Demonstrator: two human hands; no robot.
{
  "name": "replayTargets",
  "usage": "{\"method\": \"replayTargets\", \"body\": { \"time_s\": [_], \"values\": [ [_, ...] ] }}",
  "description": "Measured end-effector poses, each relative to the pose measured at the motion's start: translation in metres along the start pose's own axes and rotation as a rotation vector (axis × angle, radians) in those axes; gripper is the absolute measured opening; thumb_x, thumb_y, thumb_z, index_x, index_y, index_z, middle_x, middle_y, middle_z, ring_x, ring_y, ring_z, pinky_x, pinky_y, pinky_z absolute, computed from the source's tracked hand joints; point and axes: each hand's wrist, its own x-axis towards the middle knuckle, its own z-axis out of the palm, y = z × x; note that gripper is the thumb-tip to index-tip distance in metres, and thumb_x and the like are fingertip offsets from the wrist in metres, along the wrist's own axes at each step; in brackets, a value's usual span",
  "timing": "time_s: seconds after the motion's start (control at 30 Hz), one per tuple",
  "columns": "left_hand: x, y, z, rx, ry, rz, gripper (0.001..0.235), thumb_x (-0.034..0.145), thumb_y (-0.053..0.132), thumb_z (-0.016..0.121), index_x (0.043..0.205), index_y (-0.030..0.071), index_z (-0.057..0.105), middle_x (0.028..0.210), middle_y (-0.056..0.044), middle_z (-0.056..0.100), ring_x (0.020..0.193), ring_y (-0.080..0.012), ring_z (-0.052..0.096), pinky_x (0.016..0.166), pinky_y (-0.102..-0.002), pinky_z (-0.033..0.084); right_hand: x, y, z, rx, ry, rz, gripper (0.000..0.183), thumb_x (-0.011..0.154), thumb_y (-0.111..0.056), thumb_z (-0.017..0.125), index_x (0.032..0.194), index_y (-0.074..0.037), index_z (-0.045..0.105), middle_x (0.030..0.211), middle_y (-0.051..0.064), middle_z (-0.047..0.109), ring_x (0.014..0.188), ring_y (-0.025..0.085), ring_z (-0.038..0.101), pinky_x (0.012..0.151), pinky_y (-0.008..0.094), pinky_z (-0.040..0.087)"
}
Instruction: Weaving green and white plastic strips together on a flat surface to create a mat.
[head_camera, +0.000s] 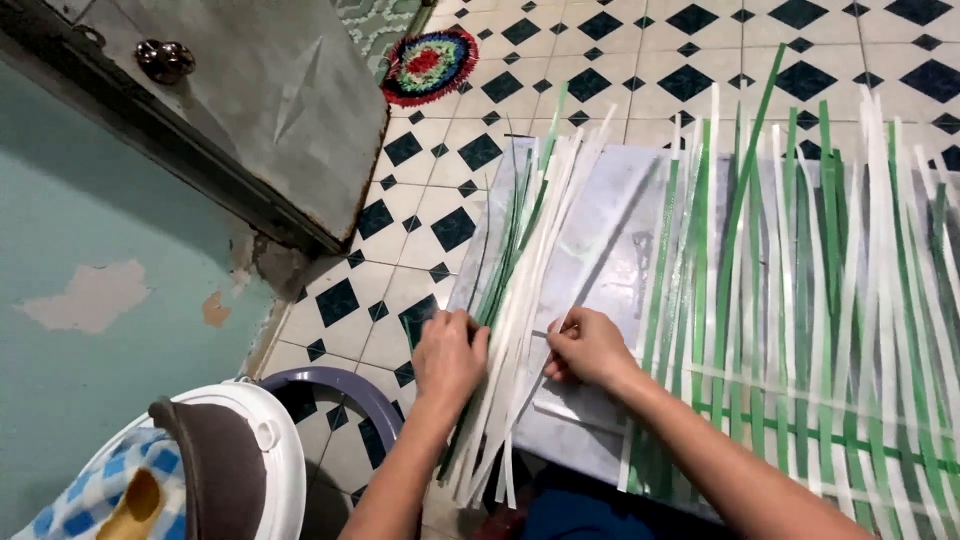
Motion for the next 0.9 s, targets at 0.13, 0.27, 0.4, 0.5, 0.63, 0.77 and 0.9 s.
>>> {"method": "replayTargets", "body": {
  "time_s": [0.13,0.27,0.4,0.5,0.63,0.77,0.9],
  "values": [
    [0.001,0.000,0.005,0.015,-0.012,0.020,0.025,0.080,0.037,0.069,0.082,0.012,0.067,0.086,-0.008,0.063,0.089,-0.0319,0.066,0.075,-0.045,0.055,-0.003,-0.026,-0.002,0.038,0.000,-0.052,0.015,0.088,-0.007,0.058,0.092,0.005,0.064,0.061,0.014,0.067,0.050,0.027,0.070,0.047,0.037,0.061],
    [0.005,-0.006,0.012,-0.006,-0.007,-0.043,0.019,0.083,0.030,0.064,0.082,0.011,0.067,0.083,-0.009,0.063,0.083,-0.0327,0.068,0.072,-0.046,0.056,-0.006,-0.042,-0.013,-0.176,-0.042,-0.085,0.015,0.087,-0.012,0.065,0.085,0.003,0.067,0.060,0.015,0.067,0.053,0.027,0.071,0.051,0.038,0.058],
    [-0.003,0.007,-0.015,-0.105,-0.015,-0.111,0.019,0.088,0.027,0.058,0.087,0.012,0.069,0.077,-0.009,0.070,0.077,-0.0339,0.071,0.067,-0.046,0.056,-0.001,-0.039,-0.018,-0.251,-0.118,-0.061,0.028,0.089,-0.022,0.066,0.079,0.005,0.067,0.057,0.018,0.066,0.049,0.027,0.069,0.048,0.037,0.057],
    [-0.010,0.013,-0.031,-0.195,0.004,-0.107,0.018,0.089,0.024,0.059,0.091,0.010,0.070,0.079,-0.011,0.074,0.078,-0.0334,0.073,0.068,-0.044,0.057,0.002,-0.034,-0.019,-0.214,-0.149,-0.052,0.034,0.092,-0.025,0.062,0.076,0.005,0.066,0.053,0.019,0.065,0.044,0.026,0.067,0.043,0.036,0.056],
    [-0.018,0.012,-0.036,-0.248,0.118,-0.017,0.015,0.088,0.023,0.061,0.086,0.010,0.068,0.074,-0.010,0.073,0.074,-0.0341,0.072,0.063,-0.045,0.055,0.004,-0.029,-0.029,-0.155,-0.125,-0.078,0.033,0.094,-0.023,0.060,0.079,0.006,0.067,0.053,0.020,0.064,0.039,0.025,0.065,0.039,0.035,0.055],
    [-0.033,0.023,-0.047,-0.230,0.167,0.037,0.013,0.089,0.020,0.059,0.085,0.011,0.067,0.067,-0.009,0.072,0.066,-0.0324,0.072,0.059,-0.041,0.055,-0.008,-0.055,-0.046,-0.052,-0.089,-0.155,0.030,0.092,-0.020,0.061,0.083,0.008,0.069,0.054,0.022,0.064,0.039,0.027,0.064,0.036,0.036,0.054],
    [-0.059,0.062,-0.057,-0.212,0.257,0.261,0.004,0.090,0.013,0.060,0.088,0.010,0.063,0.069,-0.007,0.067,0.060,-0.0251,0.066,0.051,-0.036,0.052,-0.047,-0.107,-0.074,0.105,-0.097,-0.157,0.034,0.095,-0.026,0.057,0.095,0.006,0.068,0.073,0.020,0.066,0.045,0.021,0.061,0.040,0.028,0.051]
  ]
}}
